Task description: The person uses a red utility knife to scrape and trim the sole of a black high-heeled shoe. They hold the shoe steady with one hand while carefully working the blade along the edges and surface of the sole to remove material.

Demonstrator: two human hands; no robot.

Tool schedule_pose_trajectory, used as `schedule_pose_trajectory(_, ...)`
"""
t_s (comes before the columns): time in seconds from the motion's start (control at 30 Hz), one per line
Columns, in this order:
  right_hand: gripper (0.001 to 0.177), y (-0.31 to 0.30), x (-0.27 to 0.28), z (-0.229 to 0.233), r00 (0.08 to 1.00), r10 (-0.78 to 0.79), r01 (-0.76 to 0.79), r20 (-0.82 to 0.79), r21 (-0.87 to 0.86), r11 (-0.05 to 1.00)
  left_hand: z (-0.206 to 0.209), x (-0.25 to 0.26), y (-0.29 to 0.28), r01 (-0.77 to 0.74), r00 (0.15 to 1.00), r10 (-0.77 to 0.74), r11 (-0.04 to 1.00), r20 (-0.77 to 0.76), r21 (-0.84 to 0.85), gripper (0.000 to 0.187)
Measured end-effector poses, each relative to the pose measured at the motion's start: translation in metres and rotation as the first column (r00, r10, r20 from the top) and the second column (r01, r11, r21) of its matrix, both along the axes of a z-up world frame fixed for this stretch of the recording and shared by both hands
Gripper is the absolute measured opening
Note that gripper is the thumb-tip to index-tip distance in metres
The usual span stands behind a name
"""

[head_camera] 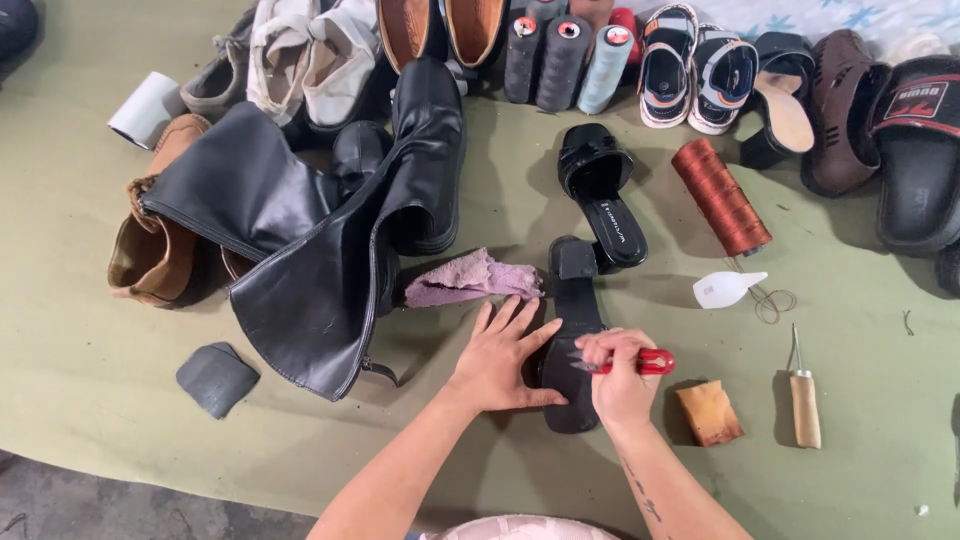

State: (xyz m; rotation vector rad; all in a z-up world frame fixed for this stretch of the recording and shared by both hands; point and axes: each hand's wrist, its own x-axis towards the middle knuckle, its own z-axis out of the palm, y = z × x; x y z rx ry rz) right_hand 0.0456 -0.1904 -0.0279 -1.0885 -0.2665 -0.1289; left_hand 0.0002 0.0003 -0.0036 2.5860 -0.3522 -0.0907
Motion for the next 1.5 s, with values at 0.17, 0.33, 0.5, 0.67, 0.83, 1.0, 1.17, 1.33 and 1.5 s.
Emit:
schedule_pose_trajectory(0.17,0.048,-0.001,-0.004,-0.019,0.987,-0.015,0.036,0.161,-0.129,0.991,0.003,0.001,0.001,-0.037,0.997,0.037,0.999,-0.064,0.003,0.11)
schedule_pose_trajectory(0.33,0.038,-0.013,-0.033,-0.001,0.993,0.007,0.016,0.119,-0.193,0.981,-0.005,0.002,-0.001,-0.034,0.998,0.037,0.998,0.057,-0.05,0.101)
schedule_pose_trajectory(0.5,0.038,-0.031,-0.054,-0.014,0.999,-0.004,0.001,-0.033,-0.08,0.997,0.012,0.003,-0.001,-0.004,0.993,0.008,1.0,-0.12,0.027,0.1)
schedule_pose_trajectory(0.67,0.049,-0.05,-0.047,-0.022,0.938,-0.022,0.02,-0.346,-0.01,1.0,0.005,0.001,-0.002,-0.003,0.996,0.005,1.0,-0.09,0.02,0.093)
schedule_pose_trajectory(0.83,0.052,-0.065,-0.039,-0.04,0.868,0.111,-0.041,-0.485,0.154,0.987,-0.009,-0.003,-0.002,0.024,0.998,-0.025,1.0,0.055,0.02,0.089)
schedule_pose_trajectory(1.0,0.048,-0.063,-0.039,-0.037,0.884,0.14,-0.065,-0.446,0.179,0.982,-0.02,-0.018,-0.015,-0.028,0.994,0.025,0.999,0.111,0.028,0.085)
schedule_pose_trajectory(1.17,0.049,-0.06,-0.041,-0.029,0.892,0.109,-0.044,-0.439,0.155,0.987,0.009,-0.057,-0.041,-0.424,0.902,0.221,0.296,-0.371,-0.856,0.045)
schedule_pose_trajectory(1.33,0.048,-0.058,-0.039,-0.032,0.884,0.092,-0.013,-0.458,0.173,0.985,0.044,-0.072,-0.029,-0.514,0.853,-0.167,-0.439,-0.495,-0.737,0.039)
schedule_pose_trajectory(1.5,0.049,-0.058,-0.039,-0.031,0.895,0.083,-0.02,-0.439,0.146,0.989,0.056,-0.075,-0.032,-0.621,0.775,-0.191,-0.412,-0.603,-0.667,0.041)
